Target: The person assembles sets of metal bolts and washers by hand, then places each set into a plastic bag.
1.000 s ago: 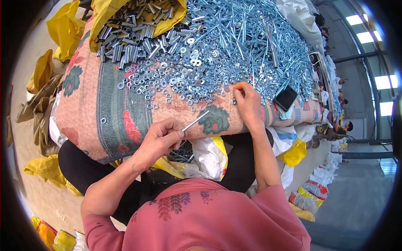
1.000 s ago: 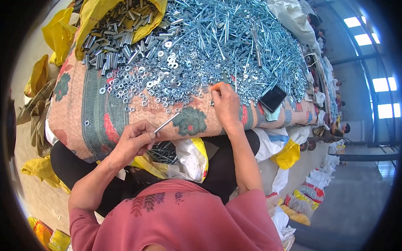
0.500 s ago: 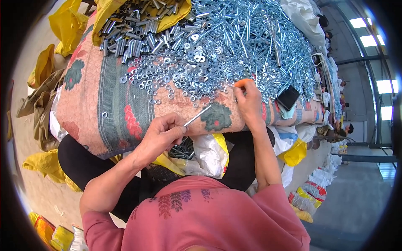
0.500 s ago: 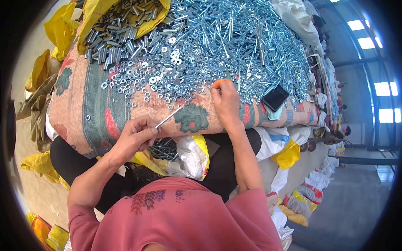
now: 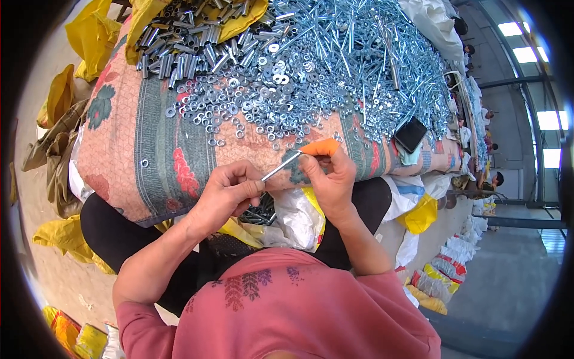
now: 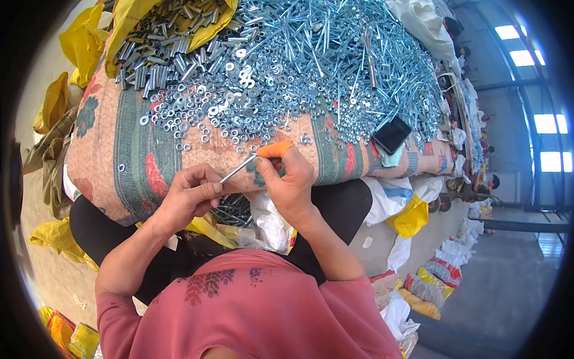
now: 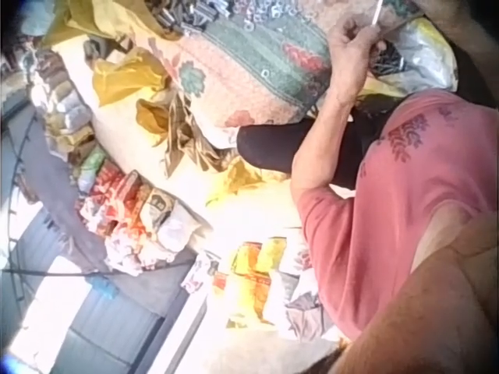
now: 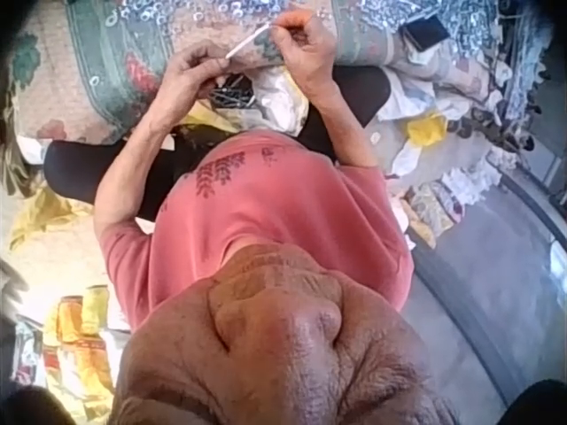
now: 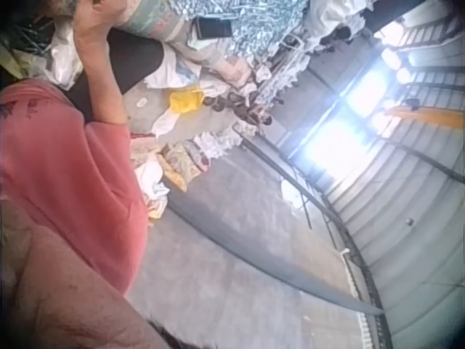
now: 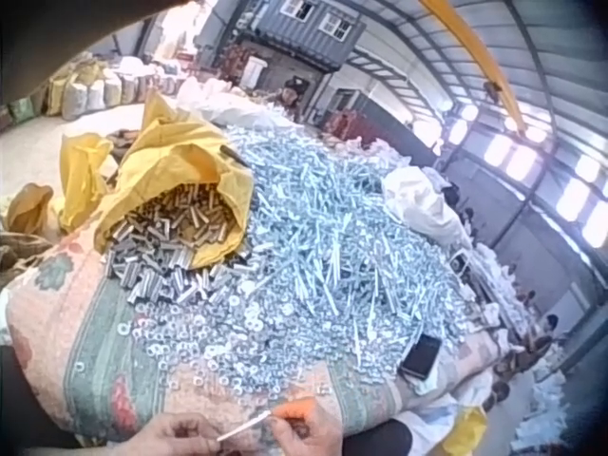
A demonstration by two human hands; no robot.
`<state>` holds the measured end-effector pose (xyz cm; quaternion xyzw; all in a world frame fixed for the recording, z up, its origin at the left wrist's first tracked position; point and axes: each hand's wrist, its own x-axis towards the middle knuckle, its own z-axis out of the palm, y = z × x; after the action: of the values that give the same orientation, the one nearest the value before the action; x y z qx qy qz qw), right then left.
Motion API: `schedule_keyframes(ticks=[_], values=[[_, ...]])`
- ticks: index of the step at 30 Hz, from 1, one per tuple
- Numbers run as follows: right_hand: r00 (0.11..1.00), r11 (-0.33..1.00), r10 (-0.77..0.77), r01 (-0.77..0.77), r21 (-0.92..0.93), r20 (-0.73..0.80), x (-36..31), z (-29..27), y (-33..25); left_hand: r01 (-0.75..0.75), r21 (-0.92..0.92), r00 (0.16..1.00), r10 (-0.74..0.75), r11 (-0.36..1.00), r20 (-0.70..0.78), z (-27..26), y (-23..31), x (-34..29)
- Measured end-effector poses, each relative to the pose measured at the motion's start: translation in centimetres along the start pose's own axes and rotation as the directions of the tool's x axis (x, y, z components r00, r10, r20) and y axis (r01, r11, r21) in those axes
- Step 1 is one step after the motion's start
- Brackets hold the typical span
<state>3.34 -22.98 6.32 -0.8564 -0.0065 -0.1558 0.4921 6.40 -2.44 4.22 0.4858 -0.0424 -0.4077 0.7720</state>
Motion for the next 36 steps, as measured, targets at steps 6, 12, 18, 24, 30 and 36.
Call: schedule_keyframes(ticks=[6, 12, 18, 24, 30, 36], values=[[0.990, 0.990, -0.132, 0.134, -0.044, 0.050, 0.6, -0.6, -0.4, 0.104, -0.278, 0.990, -0.072, 0.955, 0.122, -0.6, 0.1, 0.3], [0.892, 0.703, 0.302, -0.447, 0.554, 0.337, 1.1, -2.1, -0.7, 0.007, -0.064, 0.993, 0.001, 0.998, 0.114, -0.7, 0.2, 0.2], [0.842, 0.408, 0.282, -0.539, 0.737, 0.460, 0.9, -2.1, -1.2, 0.075, -0.083, 0.979, -0.057, 0.994, 0.197, -1.3, 0.5, 0.3], [0.825, 0.320, 0.255, -0.565, 0.761, 0.505, 0.8, -1.9, -1.0, 0.079, -0.159, 0.972, -0.041, 0.984, 0.230, -1.2, 0.7, 0.4], [0.738, 0.134, 0.262, -0.666, 0.733, 0.622, 0.4, -1.8, -0.7, 0.073, -0.086, 0.967, -0.049, 0.994, 0.252, -1.2, 1.0, 0.2], [0.879, 0.746, 0.231, -0.435, 0.504, 0.418, -0.9, -1.1, -1.5, 0.185, -0.214, 0.959, -0.129, 0.959, 0.251, -1.2, 0.7, 0.2]])
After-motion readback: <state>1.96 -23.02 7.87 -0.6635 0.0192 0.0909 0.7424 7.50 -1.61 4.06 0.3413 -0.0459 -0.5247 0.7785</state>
